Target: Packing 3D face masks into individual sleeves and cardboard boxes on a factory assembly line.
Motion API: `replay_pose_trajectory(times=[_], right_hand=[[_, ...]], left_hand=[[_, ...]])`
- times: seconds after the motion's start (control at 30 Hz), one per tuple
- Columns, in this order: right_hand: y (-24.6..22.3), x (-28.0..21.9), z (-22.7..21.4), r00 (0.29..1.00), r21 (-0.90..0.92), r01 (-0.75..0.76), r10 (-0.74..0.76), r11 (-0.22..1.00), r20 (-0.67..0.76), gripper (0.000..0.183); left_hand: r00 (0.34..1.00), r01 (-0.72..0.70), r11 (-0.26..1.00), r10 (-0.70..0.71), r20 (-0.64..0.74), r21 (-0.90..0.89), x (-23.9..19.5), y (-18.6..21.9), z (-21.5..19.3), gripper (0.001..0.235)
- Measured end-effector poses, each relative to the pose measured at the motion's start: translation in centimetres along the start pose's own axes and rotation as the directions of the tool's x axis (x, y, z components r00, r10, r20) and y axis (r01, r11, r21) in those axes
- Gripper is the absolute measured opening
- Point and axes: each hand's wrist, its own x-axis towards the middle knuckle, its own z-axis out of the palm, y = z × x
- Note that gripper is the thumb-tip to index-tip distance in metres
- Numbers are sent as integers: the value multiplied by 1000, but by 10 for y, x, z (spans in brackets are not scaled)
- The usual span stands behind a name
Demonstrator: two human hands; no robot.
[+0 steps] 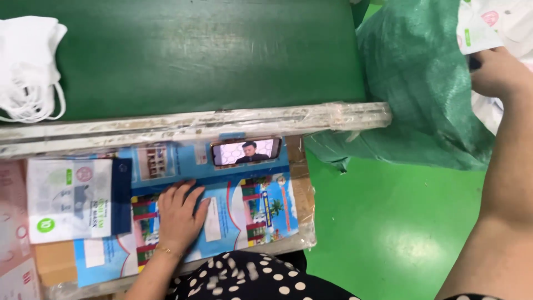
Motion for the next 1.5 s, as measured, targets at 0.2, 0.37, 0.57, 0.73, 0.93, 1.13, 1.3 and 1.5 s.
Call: replay_pose_trajectory(times=[0.2, 0.37, 0.57, 0.73, 0.93, 1.13, 1.3, 1.5], right_hand=[[-73, -159, 1, 944, -9, 54, -54, 999, -326, 44], [-84, -242, 39, 896, 111, 186, -122, 976, -426, 44], [18, -243, 68, 786, -165, -117, -10, 979, -618, 19], [13, -216, 42, 710, -72, 67, -98, 995, -698, 20], [-140, -274, 51, 493, -322, 273, -419, 907, -762, 24], [-265, -272, 261, 635, 56, 728, -641, 684, -430, 48], [-363, -305, 322, 516, 225, 856, -735, 466, -440, 48], [-366, -306, 332, 538, 230, 843, -755, 486, -375, 38]], left_hand=[[999, -33, 999, 32, -16, -25, -2, -5, 1, 32], [1000, -29, 998, 29, 0, -48, -5, -6, 0, 33], [996, -64, 996, 59, -70, -65, -7, -9, 3, 34], [998, -60, 993, 58, -18, -105, -13, -17, 12, 33], [988, -65, 962, 25, -154, -265, 2, -21, -20, 32], [935, -80, 985, 127, -331, 153, 123, -87, -107, 62], [985, -9, 931, 71, -158, 365, 216, -118, -99, 92], [999, 26, 883, -41, 21, 469, 258, -190, -32, 36]])
